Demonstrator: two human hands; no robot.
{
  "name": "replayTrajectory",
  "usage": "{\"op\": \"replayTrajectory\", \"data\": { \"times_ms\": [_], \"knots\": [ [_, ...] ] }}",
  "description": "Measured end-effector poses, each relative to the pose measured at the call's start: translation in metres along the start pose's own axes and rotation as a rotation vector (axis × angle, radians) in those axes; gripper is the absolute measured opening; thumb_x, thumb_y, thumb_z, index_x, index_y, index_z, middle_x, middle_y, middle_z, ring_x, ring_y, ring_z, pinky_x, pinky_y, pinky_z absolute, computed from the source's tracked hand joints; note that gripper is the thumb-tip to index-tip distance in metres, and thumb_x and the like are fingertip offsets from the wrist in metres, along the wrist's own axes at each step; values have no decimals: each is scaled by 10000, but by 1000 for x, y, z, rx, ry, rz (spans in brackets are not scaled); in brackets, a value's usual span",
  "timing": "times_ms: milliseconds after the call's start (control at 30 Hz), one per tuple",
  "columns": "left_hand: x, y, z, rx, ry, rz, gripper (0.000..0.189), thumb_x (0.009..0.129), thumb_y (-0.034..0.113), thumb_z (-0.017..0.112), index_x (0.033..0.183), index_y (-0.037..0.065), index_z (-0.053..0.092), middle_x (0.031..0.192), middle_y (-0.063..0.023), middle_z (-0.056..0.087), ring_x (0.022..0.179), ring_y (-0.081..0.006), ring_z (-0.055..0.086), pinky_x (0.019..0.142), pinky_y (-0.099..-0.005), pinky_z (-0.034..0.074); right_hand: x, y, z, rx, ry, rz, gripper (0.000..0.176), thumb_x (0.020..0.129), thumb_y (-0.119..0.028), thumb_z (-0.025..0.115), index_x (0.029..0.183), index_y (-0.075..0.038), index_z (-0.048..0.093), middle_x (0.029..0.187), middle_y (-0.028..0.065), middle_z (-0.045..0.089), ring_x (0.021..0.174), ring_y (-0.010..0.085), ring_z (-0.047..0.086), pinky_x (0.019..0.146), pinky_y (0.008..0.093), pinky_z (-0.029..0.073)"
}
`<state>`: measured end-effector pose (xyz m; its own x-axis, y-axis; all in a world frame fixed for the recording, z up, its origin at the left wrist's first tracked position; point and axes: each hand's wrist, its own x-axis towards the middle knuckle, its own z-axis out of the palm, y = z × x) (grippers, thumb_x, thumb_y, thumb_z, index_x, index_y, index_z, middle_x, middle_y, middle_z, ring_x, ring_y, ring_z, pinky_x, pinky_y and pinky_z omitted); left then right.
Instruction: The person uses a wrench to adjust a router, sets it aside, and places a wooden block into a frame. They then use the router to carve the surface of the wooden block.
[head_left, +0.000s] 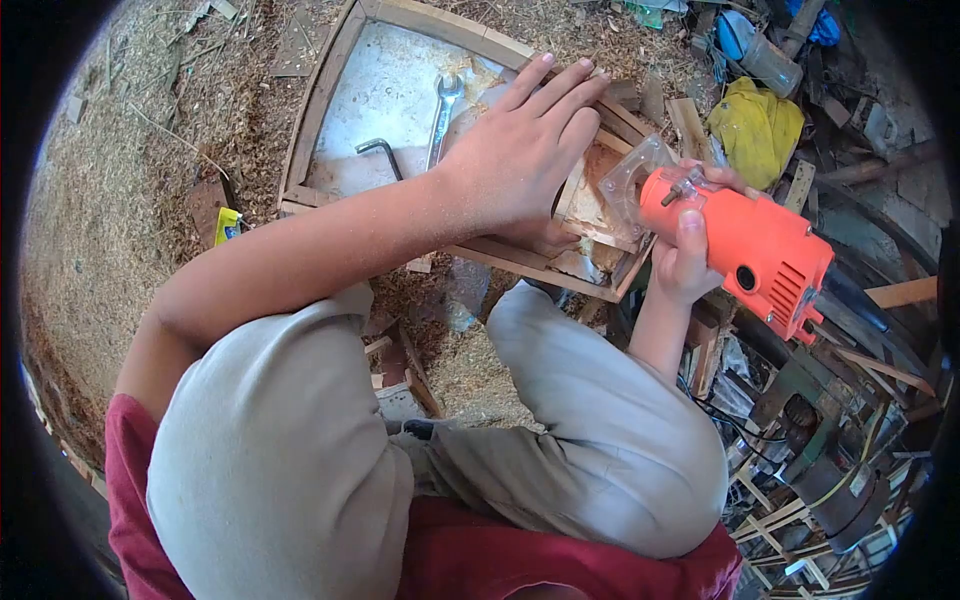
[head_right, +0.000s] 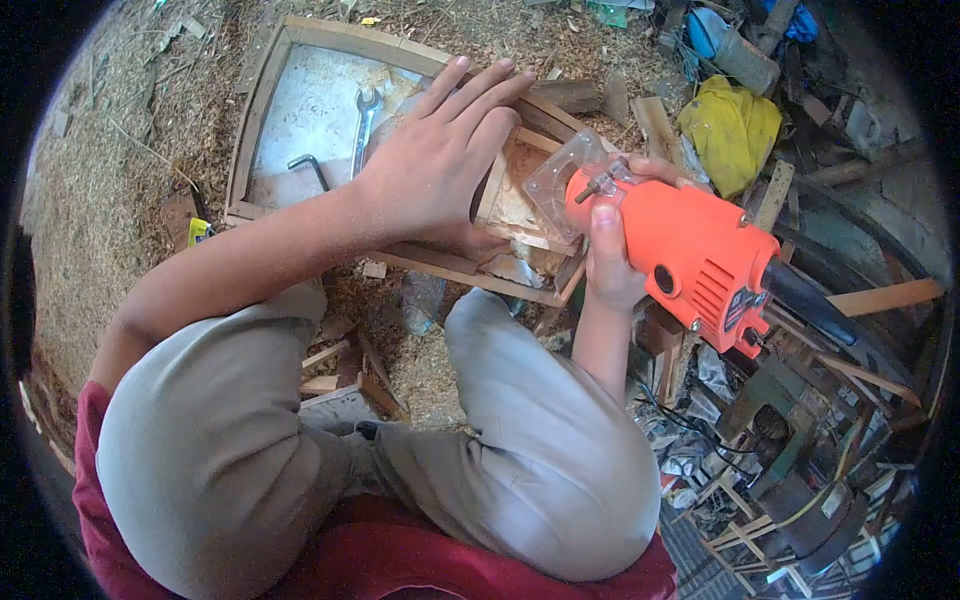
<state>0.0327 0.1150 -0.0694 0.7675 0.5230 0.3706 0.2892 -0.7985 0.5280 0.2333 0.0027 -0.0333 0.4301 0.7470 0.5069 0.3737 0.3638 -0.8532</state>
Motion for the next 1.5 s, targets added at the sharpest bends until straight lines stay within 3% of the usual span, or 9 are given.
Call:
{"op": "replayTrajectory", "data": {
  "times_ms": [300, 400, 500, 600, 867, 1100, 1267, 1367, 1500],
  "knots": [
    [0, 0, -1, 1, -5, -6, 994, 540, 493, 935, 1235, -87, 522, 1610, -249, 399, 1553, -383, 317, 1302, -555, 183, -4, -4, -4, 29, -9, 20, 685, 826, -49, 708, 1431, -78, 387, 1241, 213, 592, 1125, 418, 655, 987, 581, 567],
    [1, 1, -2, -5, -17, -14, 986, 540, 493, 935, 1234, -82, 534, 1612, -244, 398, 1554, -378, 317, 1303, -550, 183, -4, -3, -10, 82, -80, 14, 749, 809, -42, 810, 1409, -109, 367, 1245, 189, 610, 1144, 326, 633, 1022, 512, 546],
    [1, 0, -1, 24, -18, -8, 989, 535, 492, 937, 1244, -77, 546, 1614, -238, 397, 1555, -373, 316, 1305, -546, 182, -5, -7, -3, 98, -84, 7, 735, 802, -35, 815, 1390, -116, 383, 1234, 189, 617, 1129, 326, 637, 1015, 520, 553],
    [1, 0, 0, 22, -16, -12, 1000, 530, 490, 940, 1259, -74, 551, 1619, -234, 390, 1555, -371, 315, 1306, -544, 181, -6, -7, -4, 75, -120, -16, 675, 818, -23, 719, 1410, -109, 406, 1234, 206, 608, 1159, 395, 622, 1042, 595, 522],
    [1, 1, 0, 41, -38, -11, 1035, 505, 495, 950, 1266, -79, 547, 1620, -237, 387, 1548, -378, 323, 1302, -550, 190, -6, -12, -1, 83, -129, 21, 668, 806, -10, 701, 1399, -107, 409, 1227, 201, 604, 1162, 393, 621, 1039, 595, 521],
    [1, 1, -2, 59, -42, 3, 1054, 560, 543, 929, 1306, -97, 548, 1590, -255, 417, 1545, -382, 320, 1300, -544, 185, -4, -13, 5, 103, -127, 6, 664, 805, -12, 692, 1401, -95, 411, 1216, 204, 612, 1144, 389, 632, 1021, 599, 532],
    [2, 0, -1, 47, -25, 10, 1020, 504, 498, 945, 1247, -82, 554, 1602, -261, 400, 1536, -403, 334, 1292, -568, 201, -5, -8, 4, 93, -82, 12, 675, 809, -33, 716, 1408, -95, 413, 1230, 210, 613, 1137, 385, 636, 1003, 592, 546],
    [3, 0, -4, 102, -76, 14, 1049, 595, 571, 921, 1289, -116, 539, 1569, -260, 441, 1537, -383, 334, 1300, -546, 183, -5, -7, 6, 98, -68, 9, 679, 814, -53, 731, 1411, -94, 410, 1247, 212, 608, 1134, 388, 637, 1000, 585, 550],
    [3, 0, -3, 98, -65, 16, 1038, 591, 565, 922, 1281, -108, 535, 1568, -264, 443, 1536, -386, 337, 1298, -549, 184, -3, 0, -1, 142, -92, 17, 803, 808, 0, 796, 1464, -118, 348, 1283, 204, 582, 1135, 330, 636, 991, 515, 569]
  ]
}}
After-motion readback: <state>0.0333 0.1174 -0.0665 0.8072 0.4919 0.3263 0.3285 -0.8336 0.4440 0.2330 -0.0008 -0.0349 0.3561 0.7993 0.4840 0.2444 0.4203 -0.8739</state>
